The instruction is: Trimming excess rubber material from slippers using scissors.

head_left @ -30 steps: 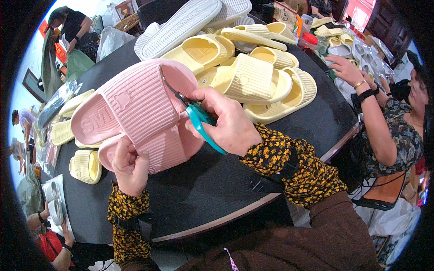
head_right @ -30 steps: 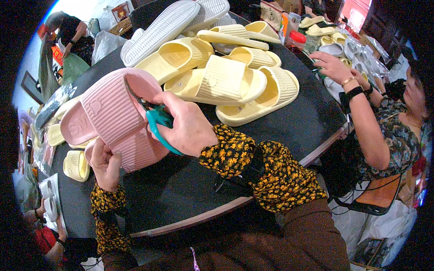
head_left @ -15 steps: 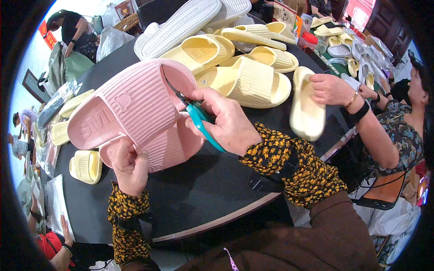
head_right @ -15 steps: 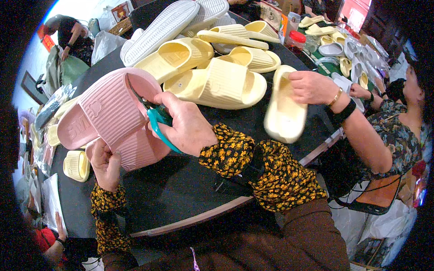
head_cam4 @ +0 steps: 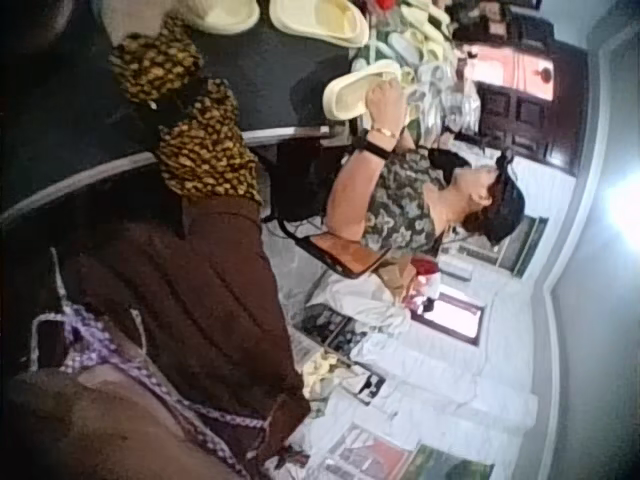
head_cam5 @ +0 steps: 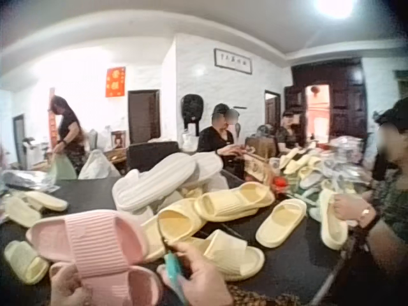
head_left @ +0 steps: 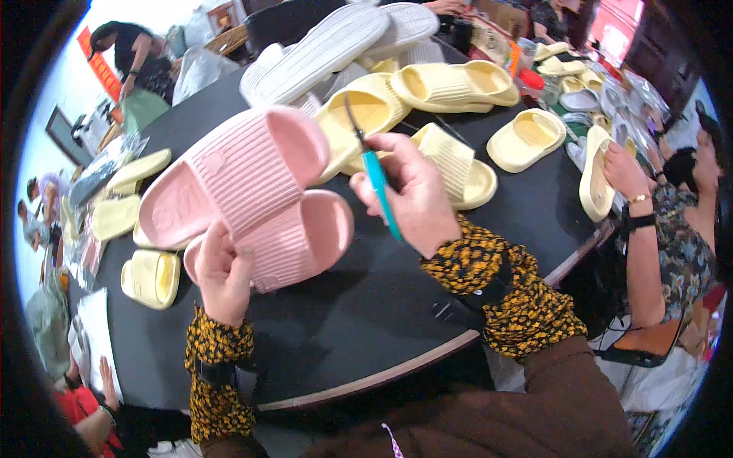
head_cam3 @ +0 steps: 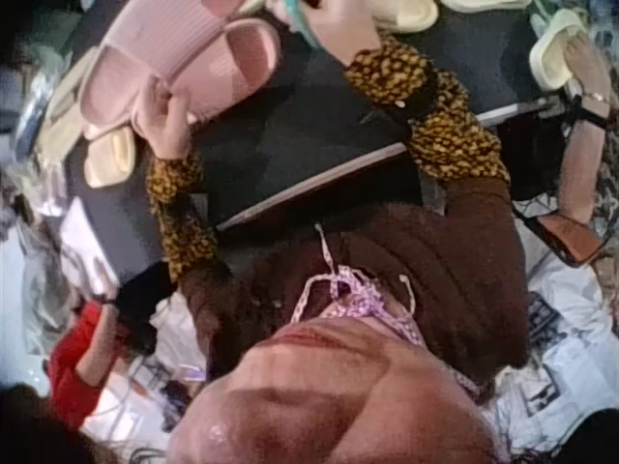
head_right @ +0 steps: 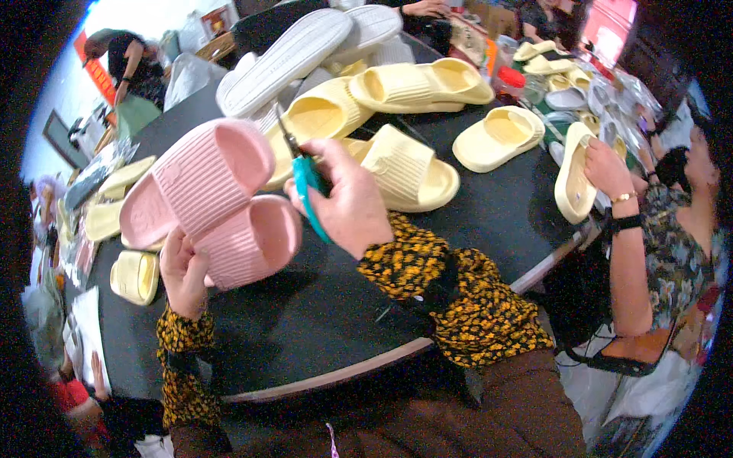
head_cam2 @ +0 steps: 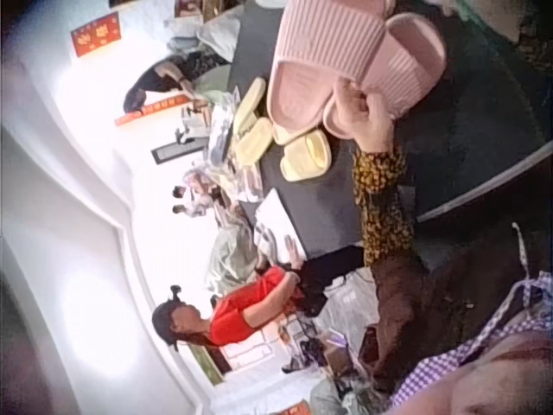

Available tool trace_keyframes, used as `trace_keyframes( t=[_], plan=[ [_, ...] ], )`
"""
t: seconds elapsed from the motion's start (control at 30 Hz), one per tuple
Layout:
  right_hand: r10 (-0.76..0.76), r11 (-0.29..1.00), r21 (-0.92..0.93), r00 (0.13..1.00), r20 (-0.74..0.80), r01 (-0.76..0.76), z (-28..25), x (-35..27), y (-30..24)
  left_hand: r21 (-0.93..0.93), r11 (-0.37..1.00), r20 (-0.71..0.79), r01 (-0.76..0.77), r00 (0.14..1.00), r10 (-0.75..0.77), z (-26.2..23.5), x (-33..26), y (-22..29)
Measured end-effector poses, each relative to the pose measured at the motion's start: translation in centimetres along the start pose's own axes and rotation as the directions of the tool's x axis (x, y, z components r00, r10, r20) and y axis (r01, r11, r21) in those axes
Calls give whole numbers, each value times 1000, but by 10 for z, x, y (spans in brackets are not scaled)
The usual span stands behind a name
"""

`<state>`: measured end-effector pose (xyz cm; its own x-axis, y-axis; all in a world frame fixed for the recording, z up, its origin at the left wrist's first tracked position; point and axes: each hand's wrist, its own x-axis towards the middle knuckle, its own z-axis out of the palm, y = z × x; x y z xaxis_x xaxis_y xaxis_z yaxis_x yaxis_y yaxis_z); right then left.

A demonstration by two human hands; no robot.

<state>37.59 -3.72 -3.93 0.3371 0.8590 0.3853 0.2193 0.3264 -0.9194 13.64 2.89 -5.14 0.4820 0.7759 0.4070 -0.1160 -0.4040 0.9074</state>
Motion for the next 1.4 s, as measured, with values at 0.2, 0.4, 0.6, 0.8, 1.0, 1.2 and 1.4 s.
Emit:
trace_keyframes(
  t=[0.2, 0.4, 0.6, 0.8, 1.0, 1.2, 1.4],
  plan=[
    [-75, 989, -131, 997, -4, 74, -1, 4, 11, -81, 992, -127, 101, 986, -111, -3, -4, 5],
    [-56, 992, 112, 995, -87, 65, 9, 3, 11, 0, 998, -31, 62, 998, -62, -12, -7, -12],
    [-4, 948, 317, 994, -108, 39, 4, 13, 25, -3, 980, 76, 197, 978, -196, 20, -6, 32],
    [-19, 973, 227, 993, -115, 45, -18, 20, 11, 315, 911, 99, 265, 946, -309, -2, -11, 56],
    [-34, 988, 153, 976, 216, 0, -54, 32, -14, 673, 739, 211, 30, 950, -231, -14, -39, 84],
    [2, 1000, -11, 945, 326, 2, -98, 32, -17, 675, 558, 603, -483, 797, -39, 17, -42, 103],
    [124, 978, 106, 912, 392, -179, -78, 29, -20, 719, 479, 582, -503, 813, -20, 9, -66, 95]
  ],
)
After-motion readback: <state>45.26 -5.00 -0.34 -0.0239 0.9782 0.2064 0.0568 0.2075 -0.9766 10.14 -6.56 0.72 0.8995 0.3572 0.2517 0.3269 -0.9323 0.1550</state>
